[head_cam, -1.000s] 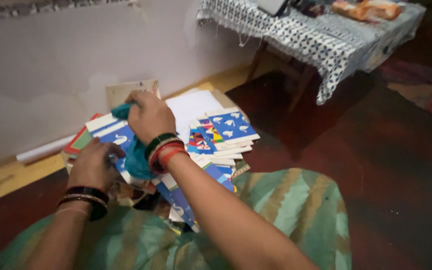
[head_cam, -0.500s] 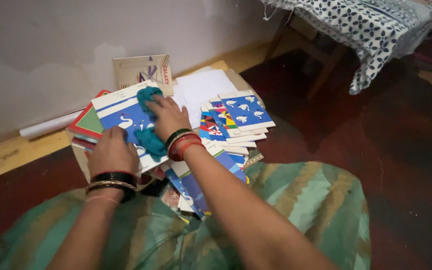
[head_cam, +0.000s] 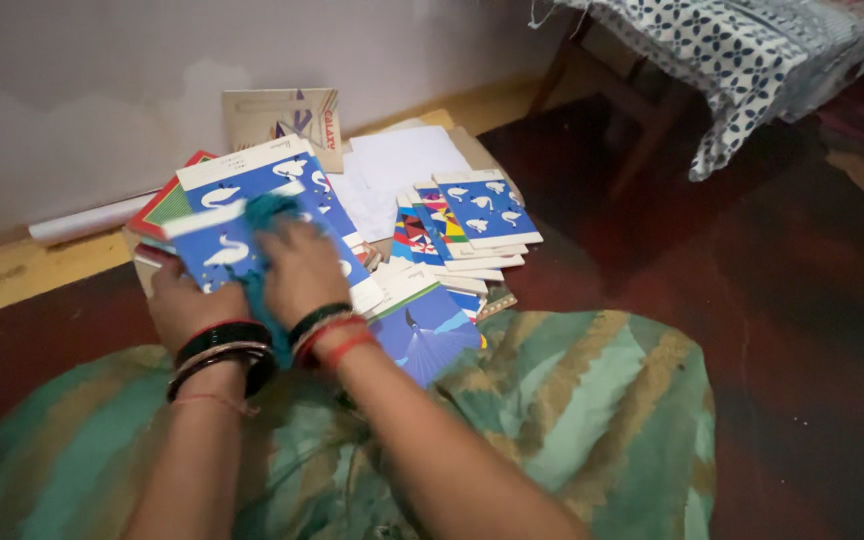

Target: The person organizes a set of cards by wiping them with a blue cloth and then placing them in a stack on a shelf.

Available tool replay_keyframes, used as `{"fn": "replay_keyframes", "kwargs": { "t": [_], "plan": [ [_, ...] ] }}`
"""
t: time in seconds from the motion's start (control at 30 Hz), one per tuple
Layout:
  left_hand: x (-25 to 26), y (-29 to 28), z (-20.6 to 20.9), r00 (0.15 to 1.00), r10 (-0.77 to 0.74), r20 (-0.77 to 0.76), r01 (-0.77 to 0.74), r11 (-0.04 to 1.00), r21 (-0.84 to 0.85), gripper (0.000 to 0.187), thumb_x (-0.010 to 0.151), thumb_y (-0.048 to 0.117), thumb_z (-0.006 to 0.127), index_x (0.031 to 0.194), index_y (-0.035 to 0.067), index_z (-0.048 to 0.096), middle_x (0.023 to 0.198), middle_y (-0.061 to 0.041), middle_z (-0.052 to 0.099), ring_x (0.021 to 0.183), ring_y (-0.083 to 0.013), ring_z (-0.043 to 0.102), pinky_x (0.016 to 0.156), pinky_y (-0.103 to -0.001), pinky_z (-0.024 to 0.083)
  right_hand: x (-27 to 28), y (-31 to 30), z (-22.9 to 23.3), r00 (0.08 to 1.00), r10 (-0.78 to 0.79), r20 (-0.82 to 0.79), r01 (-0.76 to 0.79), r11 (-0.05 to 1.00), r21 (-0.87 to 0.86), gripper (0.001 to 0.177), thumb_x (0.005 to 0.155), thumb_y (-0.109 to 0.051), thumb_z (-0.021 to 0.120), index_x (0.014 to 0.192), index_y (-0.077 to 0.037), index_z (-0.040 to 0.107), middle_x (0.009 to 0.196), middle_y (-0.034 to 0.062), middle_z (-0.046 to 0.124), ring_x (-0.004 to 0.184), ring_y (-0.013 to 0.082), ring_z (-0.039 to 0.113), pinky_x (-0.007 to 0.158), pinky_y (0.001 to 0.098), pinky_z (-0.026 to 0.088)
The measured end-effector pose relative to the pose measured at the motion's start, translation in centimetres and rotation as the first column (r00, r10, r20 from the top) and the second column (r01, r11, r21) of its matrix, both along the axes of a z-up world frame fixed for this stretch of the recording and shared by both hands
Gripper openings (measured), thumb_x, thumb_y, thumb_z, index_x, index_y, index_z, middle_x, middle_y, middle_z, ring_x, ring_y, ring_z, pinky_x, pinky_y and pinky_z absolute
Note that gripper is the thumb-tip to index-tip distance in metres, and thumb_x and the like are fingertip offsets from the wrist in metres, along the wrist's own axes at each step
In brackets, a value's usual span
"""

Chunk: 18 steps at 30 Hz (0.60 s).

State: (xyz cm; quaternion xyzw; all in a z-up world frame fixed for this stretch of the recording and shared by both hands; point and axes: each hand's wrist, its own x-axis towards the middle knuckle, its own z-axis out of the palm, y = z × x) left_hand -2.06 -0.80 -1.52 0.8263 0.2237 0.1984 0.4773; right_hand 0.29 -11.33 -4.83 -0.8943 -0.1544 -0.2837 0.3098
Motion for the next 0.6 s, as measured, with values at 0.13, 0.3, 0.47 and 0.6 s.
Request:
{"fn": "replay_keyframes", "kwargs": {
  "t": [0.13, 0.3, 0.47, 0.6],
  "plan": [
    [1.1, 3.3, -3.3, 0.994, -0.105, -0.030, 0.093, 0.959, -0.266, 0.044, 0.096, 0.032, 0.064, 0.127, 0.002, 0.067, 0.117, -0.022, 0.072, 0.107, -0.0321, 0.071, 0.092, -0.044, 0.053, -2.2, 1.0, 0.2, 0.921, 0.387, -0.050, -0.381, 0.920, 0.091, 0.051, 0.088, -0.001, 0.056, 0.136, -0.013, 0.065, 0.144, 0.0169, 0.062, 0.133, 0.0337, 0.058, 0.114, 0.0421, 0.046],
    [1.3, 5.0, -6.9, 0.981, -0.184, -0.065, 0.163, 0.955, -0.247, 0.044, 0.098, 0.030, 0.055, 0.131, 0.003, 0.063, 0.111, -0.024, 0.071, 0.097, -0.0357, 0.068, 0.088, -0.046, 0.050, 0.3, -1.8, 2.2, 0.990, 0.119, 0.072, -0.105, 0.979, -0.172, 0.051, 0.079, -0.007, 0.064, 0.130, -0.013, 0.068, 0.135, 0.0163, 0.063, 0.131, 0.0369, 0.056, 0.111, 0.0475, 0.042],
    [3.5, 5.6, -9.5, 0.931, -0.317, -0.179, 0.337, 0.937, 0.096, 0.039, 0.112, 0.023, 0.043, 0.134, 0.001, 0.065, 0.109, -0.026, 0.068, 0.096, -0.0403, 0.067, 0.085, -0.052, 0.051, -0.6, 1.7, 1.8, 0.967, 0.209, -0.147, -0.210, 0.978, 0.011, 0.049, 0.081, -0.009, 0.067, 0.130, -0.015, 0.066, 0.141, 0.0135, 0.062, 0.133, 0.0337, 0.057, 0.114, 0.0418, 0.044],
    [2.9, 6.3, -8.7, 0.933, -0.358, -0.038, 0.343, 0.916, -0.208, 0.035, 0.106, 0.019, 0.045, 0.130, 0.001, 0.062, 0.109, -0.021, 0.065, 0.092, -0.0353, 0.066, 0.075, -0.047, 0.053, 1.3, 3.8, 0.9, 0.797, 0.572, -0.194, -0.531, 0.817, 0.226, 0.054, 0.086, -0.003, 0.060, 0.138, -0.017, 0.063, 0.149, 0.0138, 0.059, 0.140, 0.0338, 0.055, 0.118, 0.0380, 0.045]
  ]
}}
